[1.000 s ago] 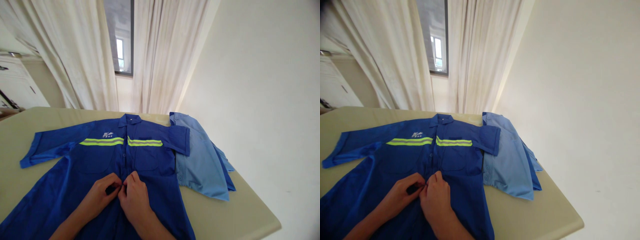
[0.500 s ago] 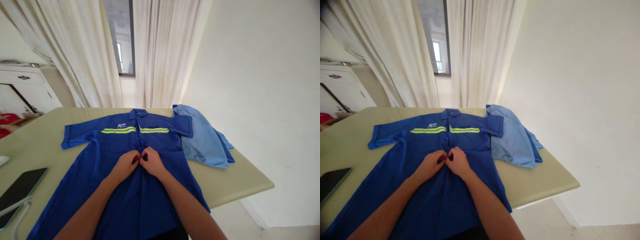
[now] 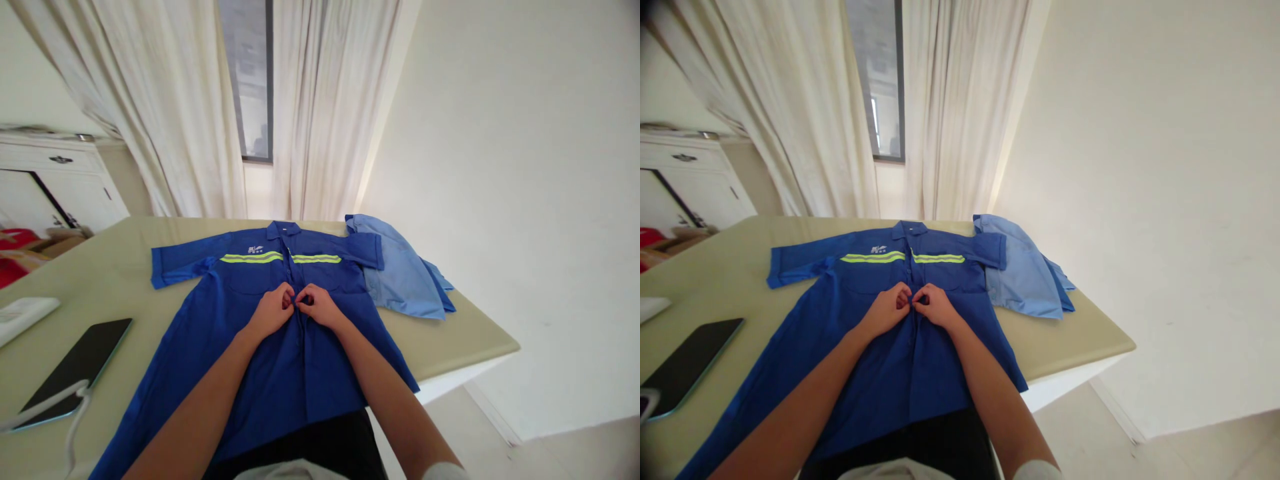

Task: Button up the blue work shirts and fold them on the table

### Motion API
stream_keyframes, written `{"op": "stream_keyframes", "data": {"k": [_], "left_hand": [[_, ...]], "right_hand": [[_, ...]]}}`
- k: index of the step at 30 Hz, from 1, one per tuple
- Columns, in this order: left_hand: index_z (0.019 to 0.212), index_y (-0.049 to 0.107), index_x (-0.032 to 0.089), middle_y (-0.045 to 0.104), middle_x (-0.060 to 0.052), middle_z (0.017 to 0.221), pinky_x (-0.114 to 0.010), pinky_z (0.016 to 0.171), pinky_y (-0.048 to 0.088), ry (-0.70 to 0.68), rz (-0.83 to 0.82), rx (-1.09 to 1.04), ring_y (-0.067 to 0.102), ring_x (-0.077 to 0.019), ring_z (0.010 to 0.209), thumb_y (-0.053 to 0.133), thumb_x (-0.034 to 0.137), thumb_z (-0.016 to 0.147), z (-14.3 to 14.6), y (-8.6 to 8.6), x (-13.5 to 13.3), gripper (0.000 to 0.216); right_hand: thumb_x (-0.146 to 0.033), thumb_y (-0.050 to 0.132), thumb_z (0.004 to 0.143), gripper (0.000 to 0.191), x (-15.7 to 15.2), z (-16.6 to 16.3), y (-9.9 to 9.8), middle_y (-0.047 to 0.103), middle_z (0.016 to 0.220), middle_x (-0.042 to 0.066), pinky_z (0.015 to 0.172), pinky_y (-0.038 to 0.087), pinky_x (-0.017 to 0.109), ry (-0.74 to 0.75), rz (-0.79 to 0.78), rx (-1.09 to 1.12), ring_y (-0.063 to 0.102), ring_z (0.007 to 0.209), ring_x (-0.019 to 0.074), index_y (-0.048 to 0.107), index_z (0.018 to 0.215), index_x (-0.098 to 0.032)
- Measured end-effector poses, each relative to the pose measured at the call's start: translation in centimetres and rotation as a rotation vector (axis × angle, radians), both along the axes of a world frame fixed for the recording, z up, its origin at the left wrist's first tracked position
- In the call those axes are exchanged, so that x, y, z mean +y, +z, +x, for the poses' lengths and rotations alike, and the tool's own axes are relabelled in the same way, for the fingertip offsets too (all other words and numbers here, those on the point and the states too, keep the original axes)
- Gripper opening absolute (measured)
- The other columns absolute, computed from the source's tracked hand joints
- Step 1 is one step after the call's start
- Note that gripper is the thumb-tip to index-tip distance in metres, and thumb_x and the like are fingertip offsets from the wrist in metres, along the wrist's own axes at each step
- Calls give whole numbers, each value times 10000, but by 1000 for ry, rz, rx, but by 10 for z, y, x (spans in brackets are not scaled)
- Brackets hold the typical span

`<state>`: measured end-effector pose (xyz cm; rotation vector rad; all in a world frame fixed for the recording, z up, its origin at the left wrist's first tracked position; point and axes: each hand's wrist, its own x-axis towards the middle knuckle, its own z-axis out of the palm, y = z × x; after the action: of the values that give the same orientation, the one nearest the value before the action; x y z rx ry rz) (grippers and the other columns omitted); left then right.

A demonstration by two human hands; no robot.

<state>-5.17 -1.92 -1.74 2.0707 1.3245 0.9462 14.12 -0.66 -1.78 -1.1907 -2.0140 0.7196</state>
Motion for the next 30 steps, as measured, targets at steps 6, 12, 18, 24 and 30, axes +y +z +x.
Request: {"op": "stream_keyframes", "data": {"k": [6, 12, 18, 24, 30], "left_hand": [[912, 658, 206, 751, -30, 814, -304, 711, 542, -11, -112, -105, 718, -198, 757, 699, 350, 820, -4, -5, 12, 175], [885, 676, 190, 739, -24, 760, -307, 704, 549, -90, -191, -262, 706, -194, 731, 749, 343, 713, -6, -14, 24, 242], [843, 706, 175, 730, -26, 732, -292, 696, 529, -153, -263, -334, 690, -187, 718, 786, 301, 631, -7, -13, 30, 259], [873, 742, 166, 699, -9, 700, -269, 629, 494, -139, -231, -267, 652, -172, 679, 766, 288, 616, -7, -14, 31, 285], [922, 754, 169, 719, -23, 746, -281, 660, 516, -92, -152, -144, 670, -178, 695, 731, 314, 705, -3, -12, 24, 262]], "right_hand": [[-104, 756, 820, 87, -5, 1, 1, 625, 878, -8, 711, 439, 232, -8, 53, -44, 549, 726, 115, 743, 860, -179], [-188, 771, 845, 47, -3, 6, -4, 598, 850, -5, 708, 432, 249, 26, 105, -12, 530, 714, 128, 723, 841, -186], [-211, 760, 843, 44, 3, 7, -9, 609, 849, 4, 723, 436, 271, 51, 151, 16, 527, 734, 152, 716, 846, -202], [-225, 750, 837, 38, 5, 5, -10, 636, 863, 9, 737, 446, 276, 8, 128, -6, 537, 734, 151, 730, 858, -200], [-238, 743, 817, 55, 10, 5, -9, 652, 810, 3, 665, 424, 261, -6, 37, 6, 546, 672, 133, 760, 812, -186]]}}
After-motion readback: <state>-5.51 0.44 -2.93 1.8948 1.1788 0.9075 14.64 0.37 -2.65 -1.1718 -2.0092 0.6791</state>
